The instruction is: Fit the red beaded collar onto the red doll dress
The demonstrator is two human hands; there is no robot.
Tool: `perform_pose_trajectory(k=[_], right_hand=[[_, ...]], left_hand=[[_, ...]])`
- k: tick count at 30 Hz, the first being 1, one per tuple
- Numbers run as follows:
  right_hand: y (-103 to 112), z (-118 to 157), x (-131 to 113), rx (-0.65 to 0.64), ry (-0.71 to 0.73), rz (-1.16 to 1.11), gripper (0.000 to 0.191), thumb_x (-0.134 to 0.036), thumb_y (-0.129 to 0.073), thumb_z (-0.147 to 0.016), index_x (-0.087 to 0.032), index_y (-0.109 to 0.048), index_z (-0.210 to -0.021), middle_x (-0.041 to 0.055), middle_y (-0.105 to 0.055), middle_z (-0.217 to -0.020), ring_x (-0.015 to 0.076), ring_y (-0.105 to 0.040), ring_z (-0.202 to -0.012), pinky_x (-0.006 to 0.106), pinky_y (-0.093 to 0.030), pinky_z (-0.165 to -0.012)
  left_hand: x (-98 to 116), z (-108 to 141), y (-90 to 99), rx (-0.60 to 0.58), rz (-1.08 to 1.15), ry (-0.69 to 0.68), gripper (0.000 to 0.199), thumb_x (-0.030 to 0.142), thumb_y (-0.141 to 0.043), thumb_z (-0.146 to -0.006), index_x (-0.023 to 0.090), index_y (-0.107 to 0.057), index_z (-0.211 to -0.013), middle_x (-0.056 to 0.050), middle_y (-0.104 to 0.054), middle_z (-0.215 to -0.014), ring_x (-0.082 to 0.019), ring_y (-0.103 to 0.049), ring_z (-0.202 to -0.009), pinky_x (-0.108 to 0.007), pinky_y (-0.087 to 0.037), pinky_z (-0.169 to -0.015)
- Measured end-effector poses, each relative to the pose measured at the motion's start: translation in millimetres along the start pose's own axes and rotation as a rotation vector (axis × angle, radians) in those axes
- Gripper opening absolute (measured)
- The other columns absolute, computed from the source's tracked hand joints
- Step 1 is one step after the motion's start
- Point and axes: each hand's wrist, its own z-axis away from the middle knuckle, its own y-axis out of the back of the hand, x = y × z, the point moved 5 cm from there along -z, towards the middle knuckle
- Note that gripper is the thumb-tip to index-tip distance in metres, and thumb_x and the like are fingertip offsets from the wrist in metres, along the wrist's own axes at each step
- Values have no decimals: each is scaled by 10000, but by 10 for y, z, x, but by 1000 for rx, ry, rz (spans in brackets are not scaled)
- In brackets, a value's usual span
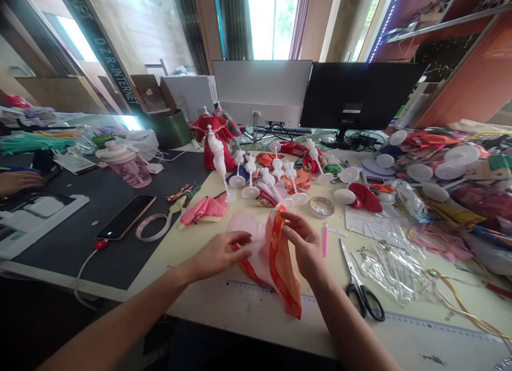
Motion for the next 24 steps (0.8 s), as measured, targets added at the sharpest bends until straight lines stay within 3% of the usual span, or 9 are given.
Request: perform_pose_trajectory(k=[1, 5, 8, 11, 14, 16, 21, 24], right_hand=[[-20, 10, -52, -10, 34, -1, 311, -319, -719, -722, -270, -679, -1027, 35, -685, -1063, 198, -620, -954, 332, -494, -850], [-130, 97, -243, -59, 141, 30, 386, -286, -638, -807, -306, -605, -1191, 39, -644, -1191, 213, -603, -1054, 375, -493, -909], [-200, 167, -384, -62, 246, 138, 445, -263, -601, -840, -303, -539, -1279, 57, -639, -1185, 220, -604, -1074, 405, -505, -919], [-186, 203, -595, 62, 484, 319, 442, -201, -554, -854, -290, -536, -1286, 66, -583, -1252, 220, -606, -1079, 435, -509, -930], [-181, 234, -846, 218, 834, 610, 431, -103, -532, -823, -266, -593, -1218, 64, -579, -1246, 228, -600, -1084, 459, -497, -943], [-221, 222, -958, 244, 991, 800, 405, -67, -535, -801, -237, -621, -1158, 70, -625, -1154, 231, -596, -1079, 451, -492, -938], [-280, 118, -1097, 202, 1010, 1013, 82, -141, -605, -793, -187, -632, -855, 58, -645, -867, 209, -624, -849, 381, -526, -742], [-281, 131, -1167, 193, 989, 1000, 41, -162, -611, -788, -193, -583, -794, 77, -626, -967, 224, -603, -937, 404, -499, -803]], left_hand=[[61, 1, -138, -22, 56, -8, 525, 549, -603, -782, 204, -591, -1177, -98, -621, -1197, -255, -590, -1064, -351, -464, -899], [233, -20, -423, 135, 289, -91, 554, 463, -707, -722, 225, -540, -1195, -77, -631, -1135, -226, -588, -1035, -325, -473, -886], [250, -65, -426, 257, 323, -100, 214, 348, -642, -774, 205, -635, -932, -48, -673, -900, -197, -613, -857, -313, -490, -794], [253, -117, -224, 332, 322, -96, 93, 258, -587, -771, 180, -636, -777, -38, -658, -778, -182, -606, -786, -308, -491, -756], [356, -121, 142, 434, 446, -168, 143, 271, -595, -773, 152, -617, -849, -38, -652, -795, -159, -614, -770, -264, -495, -704], [473, -101, 389, 514, 564, -232, 136, 267, -586, -786, 157, -599, -865, -21, -645, -778, -129, -612, -717, -230, -496, -661], [817, -70, 771, 620, 528, -391, 123, 277, -629, -804, 173, -603, -866, 8, -621, -734, -85, -584, -653, -168, -468, -598], [998, -42, 874, 647, 364, -510, 159, 328, -649, -820, 176, -627, -862, 8, -604, -731, -72, -551, -646, -151, -433, -565]])
